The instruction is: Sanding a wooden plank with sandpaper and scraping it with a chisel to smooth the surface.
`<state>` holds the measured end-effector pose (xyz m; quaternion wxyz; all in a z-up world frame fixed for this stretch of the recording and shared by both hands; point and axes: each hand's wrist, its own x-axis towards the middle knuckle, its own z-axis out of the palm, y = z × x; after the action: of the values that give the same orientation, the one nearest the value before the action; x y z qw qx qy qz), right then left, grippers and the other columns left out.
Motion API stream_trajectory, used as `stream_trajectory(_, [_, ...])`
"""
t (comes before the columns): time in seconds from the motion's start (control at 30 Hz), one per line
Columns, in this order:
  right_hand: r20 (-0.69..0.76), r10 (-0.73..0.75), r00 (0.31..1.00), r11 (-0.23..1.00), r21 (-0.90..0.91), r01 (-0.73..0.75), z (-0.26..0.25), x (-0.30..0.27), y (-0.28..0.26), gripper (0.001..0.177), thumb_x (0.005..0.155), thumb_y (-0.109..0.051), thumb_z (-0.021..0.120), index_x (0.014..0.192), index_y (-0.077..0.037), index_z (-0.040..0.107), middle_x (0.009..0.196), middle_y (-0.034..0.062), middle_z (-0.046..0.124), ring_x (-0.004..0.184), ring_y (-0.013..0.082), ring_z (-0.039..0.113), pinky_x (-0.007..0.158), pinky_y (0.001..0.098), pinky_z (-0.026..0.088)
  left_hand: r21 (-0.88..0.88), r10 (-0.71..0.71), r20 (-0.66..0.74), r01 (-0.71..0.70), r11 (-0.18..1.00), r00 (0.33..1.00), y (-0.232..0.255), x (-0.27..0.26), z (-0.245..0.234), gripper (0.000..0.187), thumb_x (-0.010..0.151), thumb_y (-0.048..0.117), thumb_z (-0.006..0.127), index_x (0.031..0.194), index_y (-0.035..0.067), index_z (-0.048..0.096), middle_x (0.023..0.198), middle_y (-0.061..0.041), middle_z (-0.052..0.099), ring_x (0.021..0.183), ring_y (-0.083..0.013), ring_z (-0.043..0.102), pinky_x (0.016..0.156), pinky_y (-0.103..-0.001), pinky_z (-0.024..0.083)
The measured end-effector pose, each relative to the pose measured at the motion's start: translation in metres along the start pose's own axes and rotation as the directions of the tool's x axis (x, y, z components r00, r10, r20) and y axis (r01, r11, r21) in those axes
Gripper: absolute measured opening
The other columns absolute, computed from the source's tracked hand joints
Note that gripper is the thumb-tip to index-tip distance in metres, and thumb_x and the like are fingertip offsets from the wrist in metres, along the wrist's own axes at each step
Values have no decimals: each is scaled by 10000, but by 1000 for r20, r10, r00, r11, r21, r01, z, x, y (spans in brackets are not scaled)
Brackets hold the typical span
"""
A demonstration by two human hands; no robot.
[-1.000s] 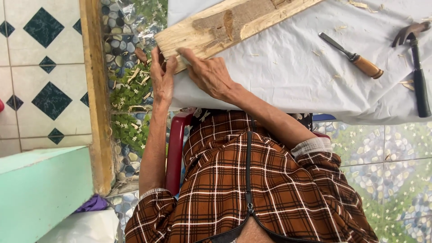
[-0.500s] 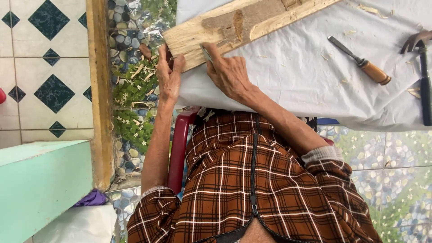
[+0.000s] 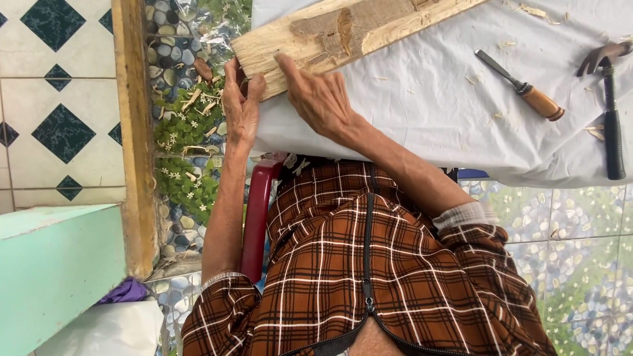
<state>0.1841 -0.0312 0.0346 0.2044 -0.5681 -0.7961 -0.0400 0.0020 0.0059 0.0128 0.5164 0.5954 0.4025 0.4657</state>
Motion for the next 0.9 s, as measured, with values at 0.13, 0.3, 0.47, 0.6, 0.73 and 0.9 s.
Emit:
stream_trajectory(0.13, [-77, 64, 995, 983, -169, -76, 16, 15, 12, 486, 947, 0, 494, 1403, -128, 384, 620, -103, 365, 489, 80, 246, 450, 278, 204, -65, 46, 14, -45, 997, 999, 14, 0, 2, 509, 1058, 451, 590, 1375, 82, 441, 1311, -137, 621, 1200, -246, 611, 1000, -390, 553])
stream_trajectory(0.3, [106, 68, 992, 997, 18, -71, 25, 1, 1, 500, 1107, -57, 415, 1548, -98, 181, 621, -87, 424, 430, 66, 335, 351, 239, 339, -89, -14, 9, 14, 996, 1000, -6, 3, 2, 558, 1043, 508, 604, 1391, 118, 409, 1332, -175, 629, 1282, -348, 600, 1085, -578, 562])
stream_trajectory(0.47, [-18, 174, 985, 980, -94, -175, 24, 37, 22, 213, 1076, -126, 347, 1259, -121, 456, 560, -129, 419, 404, 40, 307, 339, 240, 260, -92, -17, 17, 18, 996, 1000, -2, 2, 1, 510, 1072, 428, 580, 1416, 103, 388, 1410, -189, 579, 1311, -349, 592, 1071, -577, 583])
stream_trajectory(0.6, [-18, 118, 993, 973, -196, -119, 17, 23, 6, 280, 1033, -13, 443, 1288, -125, 408, 594, -109, 411, 420, 53, 334, 363, 223, 294, -38, 0, 17, 0, 999, 1000, 12, 1, 2, 547, 1060, 479, 572, 1406, 92, 402, 1366, -181, 611, 1263, -322, 620, 1064, -516, 581])
stream_trajectory(0.73, [27, 69, 997, 977, -206, -62, 13, 17, 1, 325, 1039, -69, 368, 1353, -121, 436, 617, -120, 336, 486, 63, 250, 474, 271, 218, -66, 23, 28, -21, 998, 999, 17, 0, 4, 509, 1062, 449, 588, 1374, 81, 426, 1337, -157, 628, 1228, -281, 635, 1027, -421, 574])
stream_trajectory(0.9, [-96, 55, 994, 983, -171, -71, 12, 26, 9, 325, 1093, -262, 547, 1382, -206, 410, 624, -120, 375, 534, 79, 275, 489, 272, 229, -92, 33, 20, -31, 995, 999, 17, 3, 4, 513, 1057, 445, 601, 1361, 69, 429, 1333, -169, 618, 1235, -288, 628, 1060, -433, 579])
